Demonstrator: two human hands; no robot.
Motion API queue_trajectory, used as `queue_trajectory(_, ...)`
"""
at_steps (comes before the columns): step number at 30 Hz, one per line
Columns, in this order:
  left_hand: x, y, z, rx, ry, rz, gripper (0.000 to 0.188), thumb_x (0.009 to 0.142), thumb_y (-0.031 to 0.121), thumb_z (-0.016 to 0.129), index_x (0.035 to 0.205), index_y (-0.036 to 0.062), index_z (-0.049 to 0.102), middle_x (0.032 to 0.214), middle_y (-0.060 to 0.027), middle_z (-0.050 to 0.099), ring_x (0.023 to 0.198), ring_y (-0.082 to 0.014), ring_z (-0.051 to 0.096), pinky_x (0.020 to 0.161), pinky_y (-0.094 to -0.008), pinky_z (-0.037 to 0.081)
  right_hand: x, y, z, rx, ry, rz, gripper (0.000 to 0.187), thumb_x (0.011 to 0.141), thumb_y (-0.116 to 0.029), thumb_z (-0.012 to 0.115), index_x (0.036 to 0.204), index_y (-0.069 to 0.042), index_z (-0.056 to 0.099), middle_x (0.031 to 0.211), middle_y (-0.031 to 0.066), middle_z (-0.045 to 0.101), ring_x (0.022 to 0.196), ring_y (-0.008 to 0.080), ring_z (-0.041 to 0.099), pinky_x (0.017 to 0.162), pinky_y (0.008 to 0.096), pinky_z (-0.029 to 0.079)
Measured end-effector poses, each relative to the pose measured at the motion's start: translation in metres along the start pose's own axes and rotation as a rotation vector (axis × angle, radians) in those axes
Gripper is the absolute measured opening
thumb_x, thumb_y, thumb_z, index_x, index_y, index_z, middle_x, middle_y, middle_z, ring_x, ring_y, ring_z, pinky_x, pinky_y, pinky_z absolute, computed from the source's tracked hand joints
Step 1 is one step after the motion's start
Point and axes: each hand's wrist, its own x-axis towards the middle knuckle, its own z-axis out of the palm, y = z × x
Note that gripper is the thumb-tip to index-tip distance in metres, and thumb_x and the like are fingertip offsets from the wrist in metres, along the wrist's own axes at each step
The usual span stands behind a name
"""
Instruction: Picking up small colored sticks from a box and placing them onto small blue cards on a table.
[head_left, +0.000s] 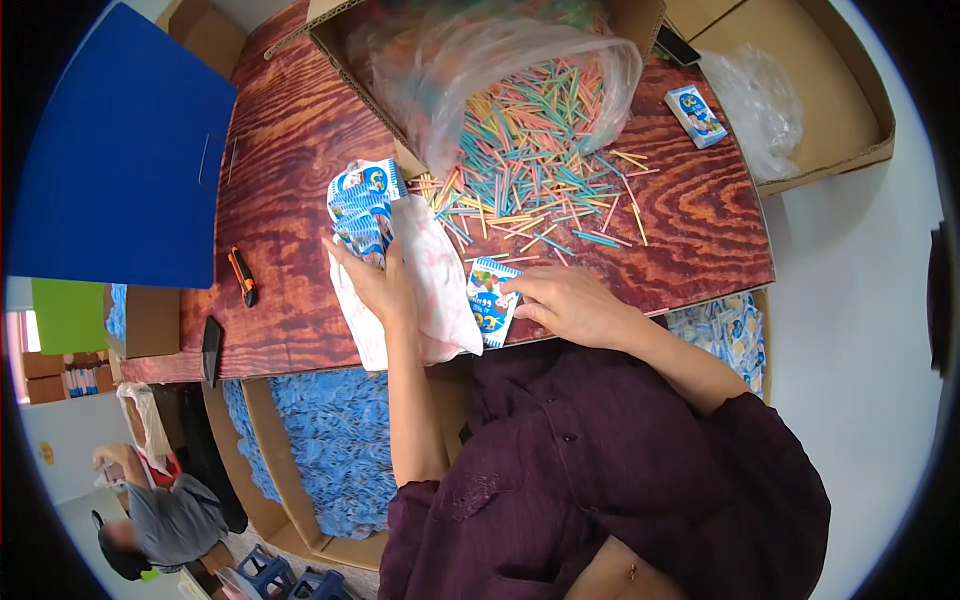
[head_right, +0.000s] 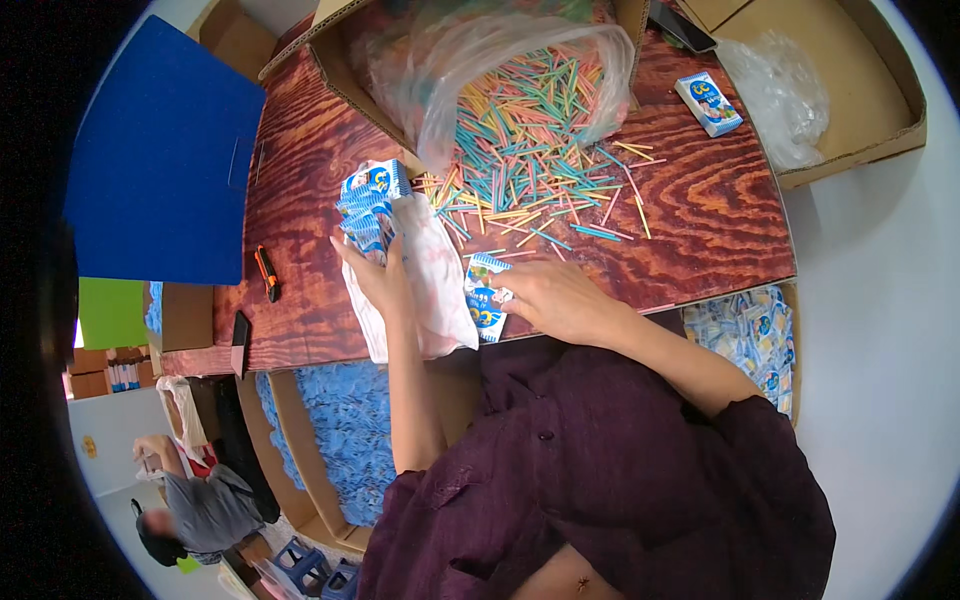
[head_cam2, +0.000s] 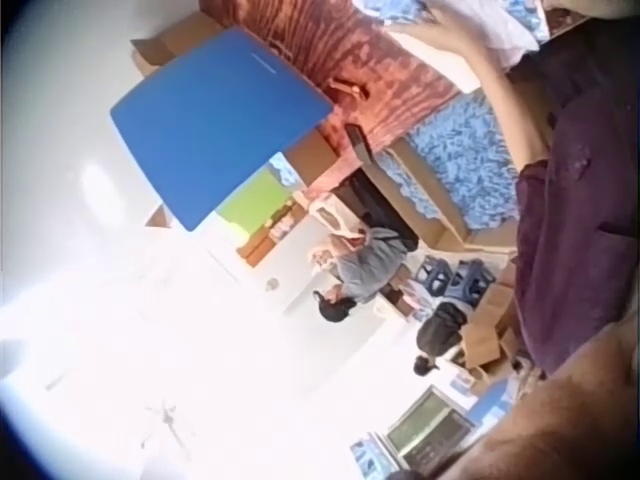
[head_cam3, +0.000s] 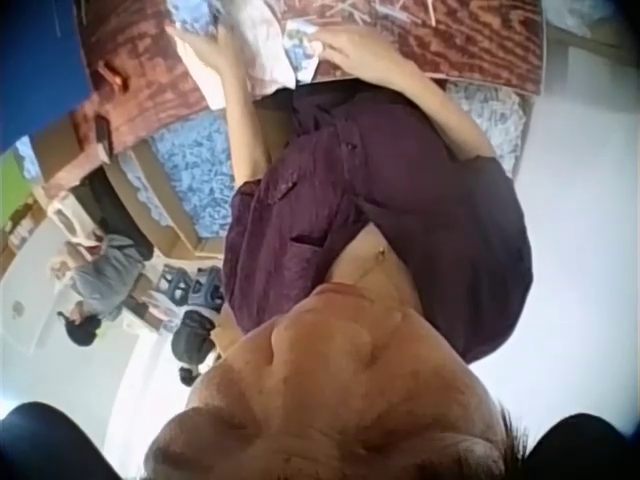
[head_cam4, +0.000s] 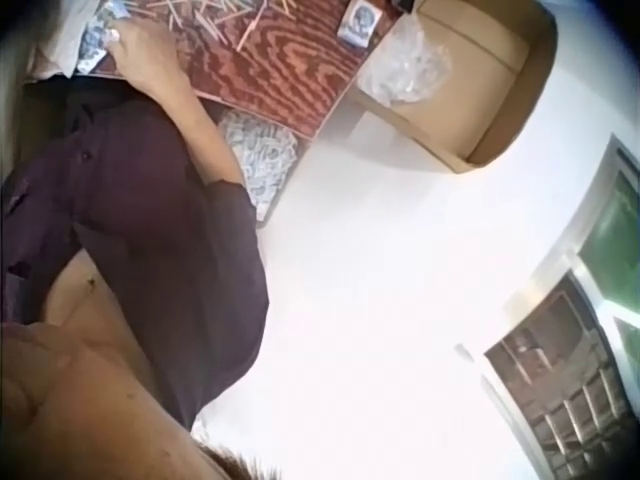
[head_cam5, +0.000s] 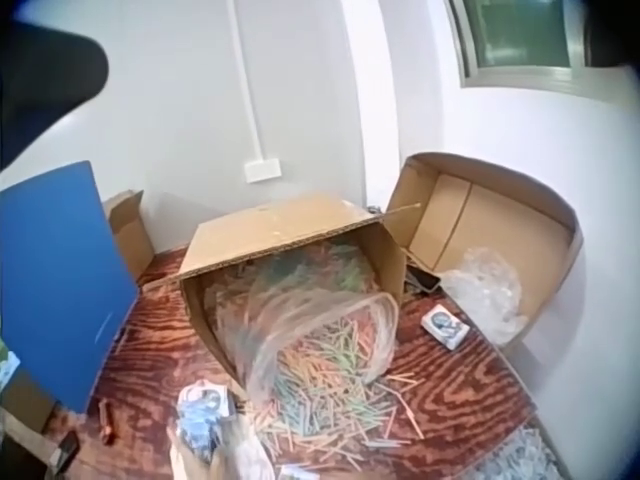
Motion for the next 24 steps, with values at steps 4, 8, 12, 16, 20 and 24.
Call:
queue_trajectory(4, 0.007, 0.006, 0.010, 0.191, 0.023, 0.114, 0.100, 0.075, 0.022, 0.077, 0.145, -0.0074, 0.012, 0.140, -0.0290, 0.037, 0.130, -0.0381, 0.038, 0.108, -0.0400, 0.029, 0.003, -0.001, 0.002, 0.012, 0.006, -0.001, 0.031, 0.087, -0.021, 0.058, 0.112, -0.002, 0.061, 0.104, 0.0172, 0.064, 0.101, 0.0350, 0.059, 0.085, 0.0453, 0.045)
queue_trajectory(8, 0.014, 0.006, 0.012, 0.284, 0.094, 0.050, 0.102, 0.073, 0.024, 0.078, 0.145, -0.0085, 0.012, 0.139, -0.0311, 0.036, 0.129, -0.0435, 0.035, 0.108, -0.0437, 0.027, 0.004, -0.005, 0.003, -0.003, -0.011, 0.002, 0.030, 0.087, -0.021, 0.059, 0.110, -0.003, 0.061, 0.103, 0.0172, 0.064, 0.099, 0.0350, 0.059, 0.083, 0.0452, 0.045)
queue_trajectory(12, 0.007, 0.014, 0.006, 0.264, 0.093, 0.128, 0.102, 0.072, 0.020, 0.079, 0.146, -0.0063, 0.013, 0.142, -0.0297, 0.034, 0.129, -0.0438, 0.035, 0.107, -0.0474, 0.027, 0.000, 0.001, 0.007, -0.019, -0.015, 0.010, 0.029, 0.086, -0.021, 0.059, 0.109, -0.002, 0.061, 0.102, 0.0174, 0.064, 0.099, 0.0350, 0.059, 0.083, 0.0452, 0.045)
queue_trajectory(16, -0.041, 0.021, -0.017, 0.273, -0.063, 0.400, 0.062, 0.075, 0.019, 0.075, 0.127, -0.0017, 0.048, 0.121, -0.0219, 0.054, 0.110, -0.0385, 0.050, 0.096, -0.0466, 0.034, -0.007, 0.014, 0.005, -0.009, 0.046, 0.060, 0.029, 0.086, -0.023, 0.060, 0.107, -0.003, 0.061, 0.101, 0.0152, 0.064, 0.098, 0.0342, 0.059, 0.082, 0.0450, 0.046)
queue_trajectory(20, -0.091, 0.044, -0.030, 0.269, -0.577, 0.455, 0.026, 0.072, 0.019, 0.075, 0.089, 0.0075, 0.059, 0.086, -0.0081, 0.056, 0.085, -0.0277, 0.051, 0.079, -0.0392, 0.036, -0.002, 0.011, 0.005, -0.006, 0.018, 0.109, 0.028, 0.085, -0.023, 0.061, 0.107, -0.005, 0.062, 0.100, 0.0132, 0.065, 0.097, 0.0338, 0.060, 0.080, 0.0445, 0.046)
queue_trajectory(24, -0.091, 0.041, -0.024, 0.315, -0.601, 0.445, 0.020, 0.075, 0.018, 0.073, 0.085, 0.0093, 0.059, 0.084, -0.0058, 0.054, 0.083, -0.0262, 0.049, 0.081, -0.0390, 0.033, 0.000, 0.005, 0.005, -0.024, 0.049, 0.079, 0.028, 0.086, -0.023, 0.061, 0.107, -0.006, 0.062, 0.099, 0.0132, 0.065, 0.096, 0.0339, 0.060, 0.080, 0.0448, 0.046)
